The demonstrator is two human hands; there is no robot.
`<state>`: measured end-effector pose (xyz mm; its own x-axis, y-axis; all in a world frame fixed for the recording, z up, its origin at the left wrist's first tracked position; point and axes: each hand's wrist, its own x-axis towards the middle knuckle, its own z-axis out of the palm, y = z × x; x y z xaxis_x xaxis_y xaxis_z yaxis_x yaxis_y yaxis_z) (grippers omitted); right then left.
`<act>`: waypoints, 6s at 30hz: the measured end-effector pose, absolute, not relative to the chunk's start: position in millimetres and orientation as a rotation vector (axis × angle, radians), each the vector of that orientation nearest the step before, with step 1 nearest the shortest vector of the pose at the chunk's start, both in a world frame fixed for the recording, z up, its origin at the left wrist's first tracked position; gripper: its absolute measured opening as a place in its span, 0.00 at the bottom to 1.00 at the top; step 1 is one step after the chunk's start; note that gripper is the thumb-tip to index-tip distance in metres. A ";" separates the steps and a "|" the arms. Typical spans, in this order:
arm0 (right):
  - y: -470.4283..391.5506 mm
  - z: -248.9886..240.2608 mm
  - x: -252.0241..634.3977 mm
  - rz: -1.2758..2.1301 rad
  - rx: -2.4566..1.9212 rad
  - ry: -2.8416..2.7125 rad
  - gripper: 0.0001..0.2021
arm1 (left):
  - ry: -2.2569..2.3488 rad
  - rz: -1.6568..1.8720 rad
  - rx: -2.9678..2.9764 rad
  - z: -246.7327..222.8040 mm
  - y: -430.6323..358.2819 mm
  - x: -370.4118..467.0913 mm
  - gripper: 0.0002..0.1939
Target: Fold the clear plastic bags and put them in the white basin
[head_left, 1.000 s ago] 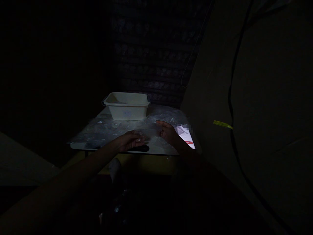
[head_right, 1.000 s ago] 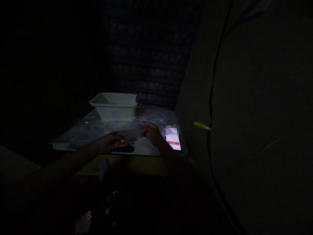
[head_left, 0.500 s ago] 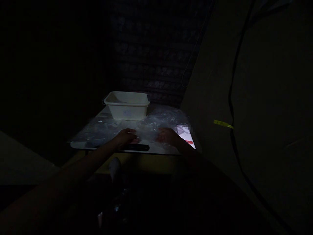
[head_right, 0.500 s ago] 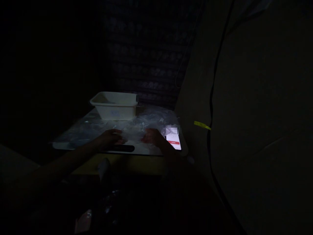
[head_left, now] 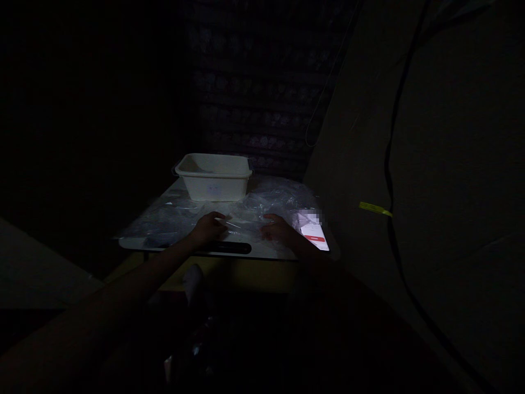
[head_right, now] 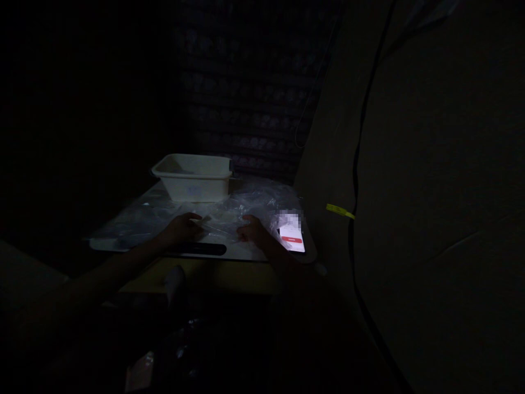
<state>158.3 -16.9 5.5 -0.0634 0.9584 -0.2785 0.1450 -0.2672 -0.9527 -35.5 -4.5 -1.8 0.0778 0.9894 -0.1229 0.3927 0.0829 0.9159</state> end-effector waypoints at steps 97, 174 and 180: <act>-53.4 -26.5 177.6 -0.039 -1.067 -2.787 0.23 | 1.086 -0.018 2.650 -18.4 -18.6 2.7 0.26; -2.1 5.3 152.2 1.312 -1.014 -1.327 0.07 | 0.986 0.893 1.279 26.8 2.6 -4.0 0.09; -3.2 6.0 147.0 1.356 -0.967 -1.302 0.07 | 1.043 0.949 1.238 25.7 -1.1 -0.2 0.08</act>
<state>147.0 -3.2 6.0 -0.1992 0.9765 0.0821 -0.1217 0.0585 -0.9908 -0.2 -1.1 25.7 0.2650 0.9595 -0.0957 -0.0051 0.1006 0.9949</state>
